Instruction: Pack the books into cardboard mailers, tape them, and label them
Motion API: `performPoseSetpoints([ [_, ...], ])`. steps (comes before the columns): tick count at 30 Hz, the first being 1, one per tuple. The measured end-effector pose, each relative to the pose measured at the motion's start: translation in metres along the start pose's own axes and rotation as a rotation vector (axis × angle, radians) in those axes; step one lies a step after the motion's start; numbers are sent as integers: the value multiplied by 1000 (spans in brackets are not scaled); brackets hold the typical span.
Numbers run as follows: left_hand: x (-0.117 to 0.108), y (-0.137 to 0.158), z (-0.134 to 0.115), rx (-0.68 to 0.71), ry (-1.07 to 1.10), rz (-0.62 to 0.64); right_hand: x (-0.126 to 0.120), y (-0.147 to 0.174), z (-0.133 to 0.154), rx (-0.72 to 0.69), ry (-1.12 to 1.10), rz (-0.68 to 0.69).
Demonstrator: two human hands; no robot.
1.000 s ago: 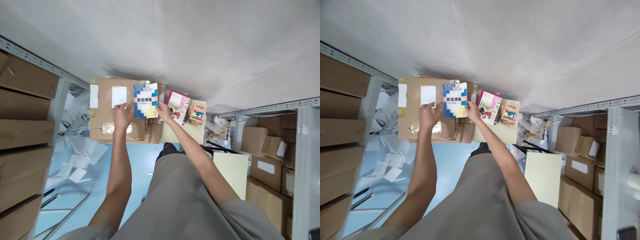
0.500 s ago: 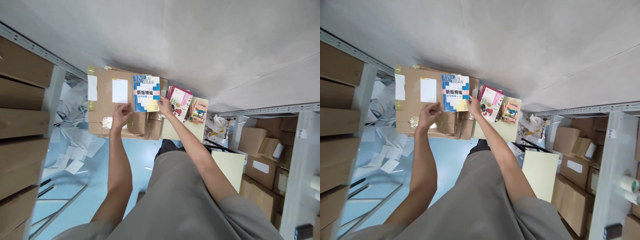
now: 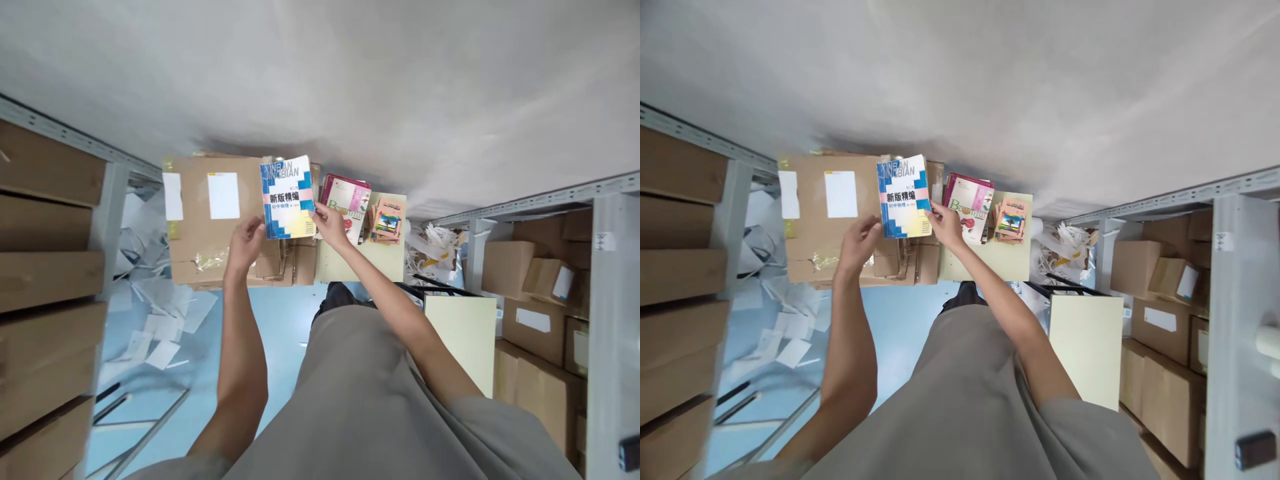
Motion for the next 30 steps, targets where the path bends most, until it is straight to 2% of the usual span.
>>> performPoseSetpoints([
  [3, 49, 21, -40, -55, 193, 158, -61, 61, 6, -39, -91, -57],
  [6, 120, 50, -83, -108, 363, 389, -132, 135, 0, 10, -159, -164],
  [11, 242, 112, -148, 1, 419, 710, -238, 265, -16, 97, -221, -474],
  [15, 316, 177, -192, 91, 401, 923, -293, 365, -25, 74, -266, -678],
  [18, 357, 229, -213, 125, 338, 1020, -312, 435, -36, 61, -310, -808],
  [21, 391, 282, -222, 124, 289, 1116, -317, 501, -55, 53, -367, -935],
  [26, 440, 373, -216, 80, 204, 1256, -314, 605, -90, 82, -416, -1144],
  [30, 470, 442, -210, 99, 133, 1356, -306, 676, -121, 121, -436, -1281],
])
Point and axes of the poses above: each hand's wrist, its own y-axis away from the middle knuckle, its own x-axis out of the palm, z = x × y, the point moved 3 cm from there along -y, towards the middle knuckle, and after that the axes turned 3 degrees about x, right-handed, at the moved point
